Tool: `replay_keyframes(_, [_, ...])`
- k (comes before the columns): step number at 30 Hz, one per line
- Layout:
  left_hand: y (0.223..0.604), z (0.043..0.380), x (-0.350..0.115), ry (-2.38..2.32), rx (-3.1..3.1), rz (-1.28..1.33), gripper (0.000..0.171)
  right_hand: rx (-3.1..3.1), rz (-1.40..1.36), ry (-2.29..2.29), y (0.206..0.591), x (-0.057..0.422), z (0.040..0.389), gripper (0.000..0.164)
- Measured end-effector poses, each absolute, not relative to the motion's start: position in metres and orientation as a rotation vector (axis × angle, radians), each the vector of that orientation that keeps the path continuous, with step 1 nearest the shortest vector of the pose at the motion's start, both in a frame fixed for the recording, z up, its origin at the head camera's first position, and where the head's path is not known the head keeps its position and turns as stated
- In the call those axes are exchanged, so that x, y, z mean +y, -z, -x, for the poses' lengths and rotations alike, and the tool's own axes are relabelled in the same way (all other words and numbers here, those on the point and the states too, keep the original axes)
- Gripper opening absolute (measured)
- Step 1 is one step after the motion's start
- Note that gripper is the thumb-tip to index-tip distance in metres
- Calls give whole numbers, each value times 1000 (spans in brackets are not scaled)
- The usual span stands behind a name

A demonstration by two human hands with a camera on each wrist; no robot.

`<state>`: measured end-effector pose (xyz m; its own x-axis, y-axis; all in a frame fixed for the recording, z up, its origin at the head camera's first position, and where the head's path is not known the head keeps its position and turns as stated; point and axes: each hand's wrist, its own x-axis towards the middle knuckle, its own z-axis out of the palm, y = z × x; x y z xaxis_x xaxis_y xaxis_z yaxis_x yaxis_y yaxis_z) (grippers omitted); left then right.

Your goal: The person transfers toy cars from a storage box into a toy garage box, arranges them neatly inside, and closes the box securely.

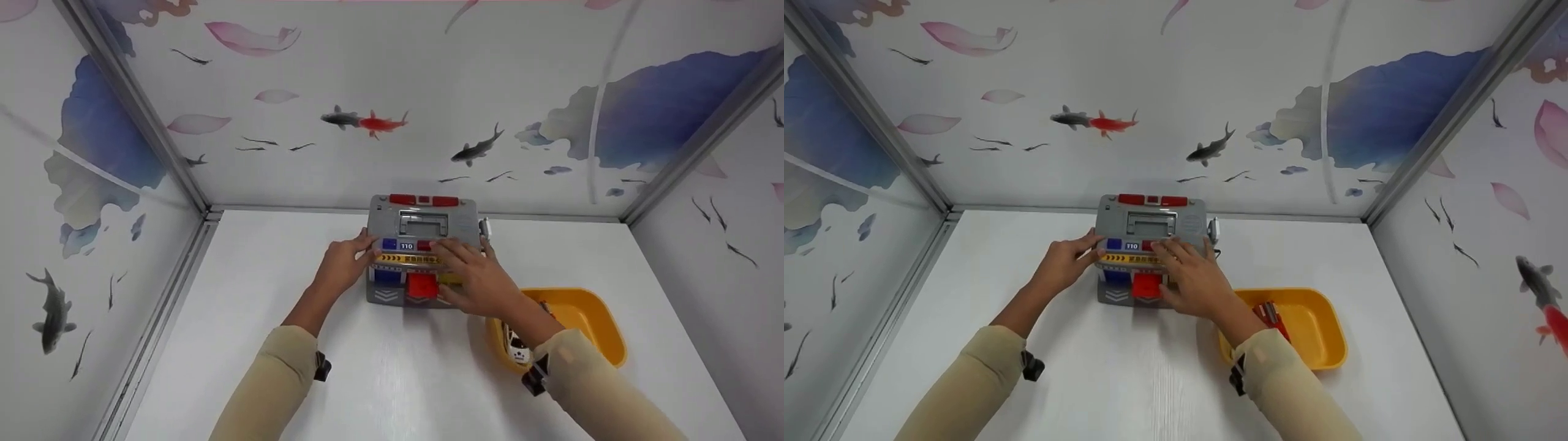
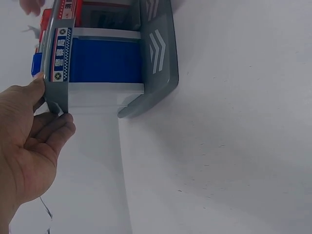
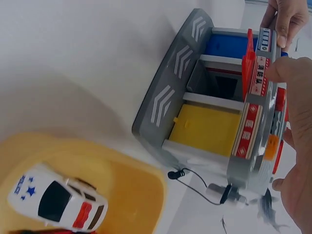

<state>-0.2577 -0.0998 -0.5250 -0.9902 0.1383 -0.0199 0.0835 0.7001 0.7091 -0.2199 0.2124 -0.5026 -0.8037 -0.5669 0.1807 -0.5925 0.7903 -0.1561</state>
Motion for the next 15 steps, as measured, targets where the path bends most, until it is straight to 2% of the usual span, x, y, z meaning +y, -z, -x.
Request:
replay_keyframes(7, [524,258,-99,-1156,2883,-269,48,-2814,-914,-332,497,248,206,78])
replay_keyframes(15, [525,256,-100,-1162,2868,-230,48,-2906,-828,-336,495,281,192,78])
